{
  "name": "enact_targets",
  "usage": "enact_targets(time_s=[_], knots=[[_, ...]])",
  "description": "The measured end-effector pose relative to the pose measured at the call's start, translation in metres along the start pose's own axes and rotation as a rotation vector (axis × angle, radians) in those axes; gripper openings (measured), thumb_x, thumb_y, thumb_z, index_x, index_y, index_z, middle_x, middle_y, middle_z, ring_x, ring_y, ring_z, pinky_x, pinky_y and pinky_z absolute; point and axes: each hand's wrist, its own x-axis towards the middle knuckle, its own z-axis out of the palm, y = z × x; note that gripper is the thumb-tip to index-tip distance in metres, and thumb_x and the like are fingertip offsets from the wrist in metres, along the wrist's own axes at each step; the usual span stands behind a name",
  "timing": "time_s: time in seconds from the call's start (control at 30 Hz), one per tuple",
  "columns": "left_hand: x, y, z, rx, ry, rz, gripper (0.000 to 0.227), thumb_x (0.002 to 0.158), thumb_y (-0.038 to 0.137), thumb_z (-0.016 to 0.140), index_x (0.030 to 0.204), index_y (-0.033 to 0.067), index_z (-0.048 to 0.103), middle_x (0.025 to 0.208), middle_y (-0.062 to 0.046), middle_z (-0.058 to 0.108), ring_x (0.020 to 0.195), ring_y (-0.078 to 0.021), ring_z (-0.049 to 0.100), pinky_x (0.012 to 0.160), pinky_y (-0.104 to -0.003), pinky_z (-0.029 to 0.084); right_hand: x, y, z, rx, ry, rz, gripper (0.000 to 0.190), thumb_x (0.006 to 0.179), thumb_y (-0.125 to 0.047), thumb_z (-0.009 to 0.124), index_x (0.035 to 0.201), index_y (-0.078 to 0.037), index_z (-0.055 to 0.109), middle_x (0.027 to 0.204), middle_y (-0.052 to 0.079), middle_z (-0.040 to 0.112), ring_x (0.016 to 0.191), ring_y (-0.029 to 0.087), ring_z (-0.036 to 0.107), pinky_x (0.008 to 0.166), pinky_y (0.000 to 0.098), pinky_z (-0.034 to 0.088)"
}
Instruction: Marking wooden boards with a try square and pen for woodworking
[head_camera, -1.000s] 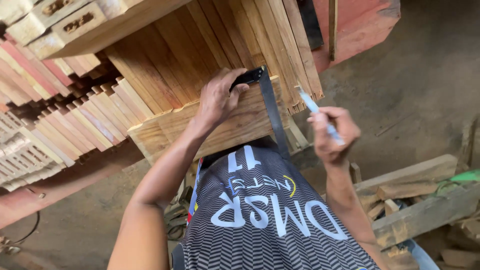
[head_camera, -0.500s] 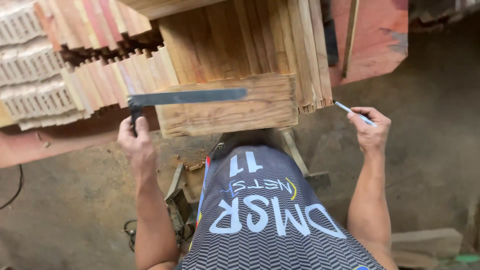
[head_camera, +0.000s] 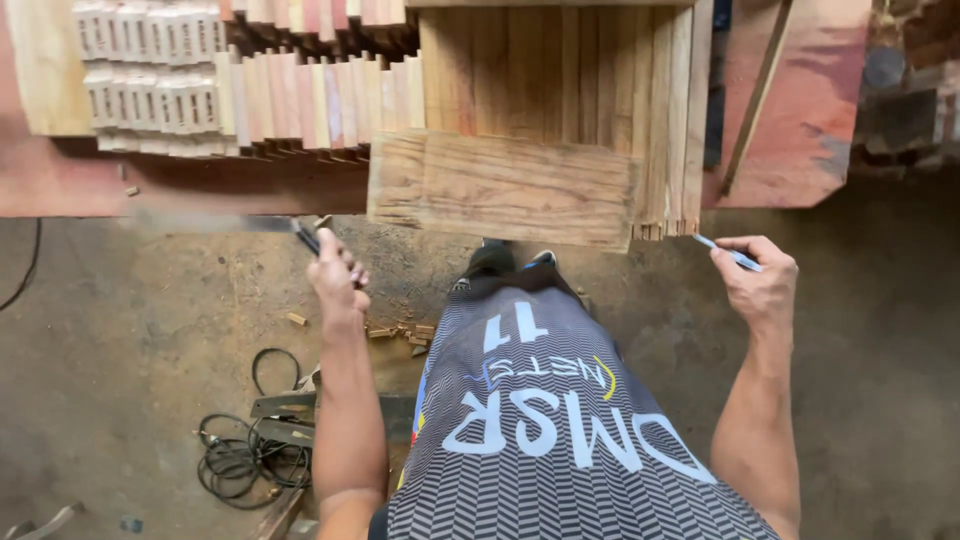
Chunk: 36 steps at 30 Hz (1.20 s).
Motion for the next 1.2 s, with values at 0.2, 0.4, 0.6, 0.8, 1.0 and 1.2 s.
enact_targets(time_s=[0.2, 0.4, 0.6, 0.8, 1.0, 1.2], knots=[[0.028, -0.009, 0.022, 0.219, -0.203, 0.115, 0.02, 0.089, 0.021, 0.048, 0.09, 0.0058, 0.061, 0.077, -0.002, 0.056, 0.063, -0.0095, 0.048, 0.055, -0.021, 0.039, 0.01, -0.015, -0.01, 0.058, 0.143, -0.021, 0.03, 0.091, -0.017, 0.043, 0.067, -0.006, 0.055, 0.068, 0.001, 0.053, 0.069, 0.012, 0.048, 0.07, 0.0248, 0.035], [0.072, -0.014, 0.077, 0.412, 0.028, 0.334, 0.025, 0.07, 0.038, 0.059, 0.073, 0.0148, 0.067, 0.061, 0.0, 0.055, 0.061, -0.0106, 0.051, 0.058, -0.027, 0.044, 0.063, -0.026, 0.072, 0.095, -0.144, -0.264, 0.023, 0.089, 0.001, 0.049, 0.106, 0.014, 0.057, 0.087, 0.032, 0.055, 0.081, 0.033, 0.052, 0.073, 0.0479, 0.042], [0.127, -0.029, 0.094, 0.679, 0.127, 0.364, 0.046, 0.079, 0.045, 0.043, 0.086, 0.0063, 0.067, 0.084, -0.016, 0.066, 0.091, -0.0312, 0.063, 0.079, -0.043, 0.048, 0.09, -0.045, 0.103, -0.424, -0.228, 0.103, 0.041, 0.086, -0.042, 0.056, 0.084, -0.001, 0.064, 0.079, 0.024, 0.063, 0.086, 0.042, 0.059, 0.07, 0.0513, 0.042], [0.089, -0.003, 0.098, 0.902, 0.044, 0.461, 0.043, 0.081, 0.039, 0.04, 0.082, 0.006, 0.068, 0.089, -0.017, 0.064, 0.094, -0.0361, 0.059, 0.086, -0.043, 0.043, 0.094, -0.058, 0.096, -0.421, -0.076, 0.19, 0.036, 0.075, -0.045, 0.068, 0.071, -0.009, 0.065, 0.063, 0.017, 0.06, 0.071, 0.039, 0.062, 0.058, 0.0446, 0.045], [-0.005, 0.085, 0.119, 0.373, -0.093, 0.593, 0.033, 0.084, 0.029, 0.042, 0.082, 0.0007, 0.059, 0.066, -0.013, 0.055, 0.064, -0.0204, 0.054, 0.062, -0.04, 0.045, 0.116, -0.114, 0.057, -0.212, 0.224, -0.032, 0.021, 0.077, -0.021, 0.072, 0.071, -0.005, 0.061, 0.052, 0.011, 0.05, 0.05, 0.022, 0.051, 0.044, 0.0318, 0.037], [0.03, 0.086, 0.19, 0.076, -0.237, 0.722, 0.028, 0.088, 0.027, 0.042, 0.072, 0.0063, 0.053, 0.055, 0.001, 0.037, 0.046, -0.0091, 0.038, 0.048, -0.028, 0.034, 0.171, -0.154, 0.046, -0.026, 0.347, -0.218, 0.007, 0.077, -0.009, 0.07, 0.084, -0.009, 0.07, 0.055, 0.007, 0.055, 0.053, 0.009, 0.052, 0.045, 0.0226, 0.04]])
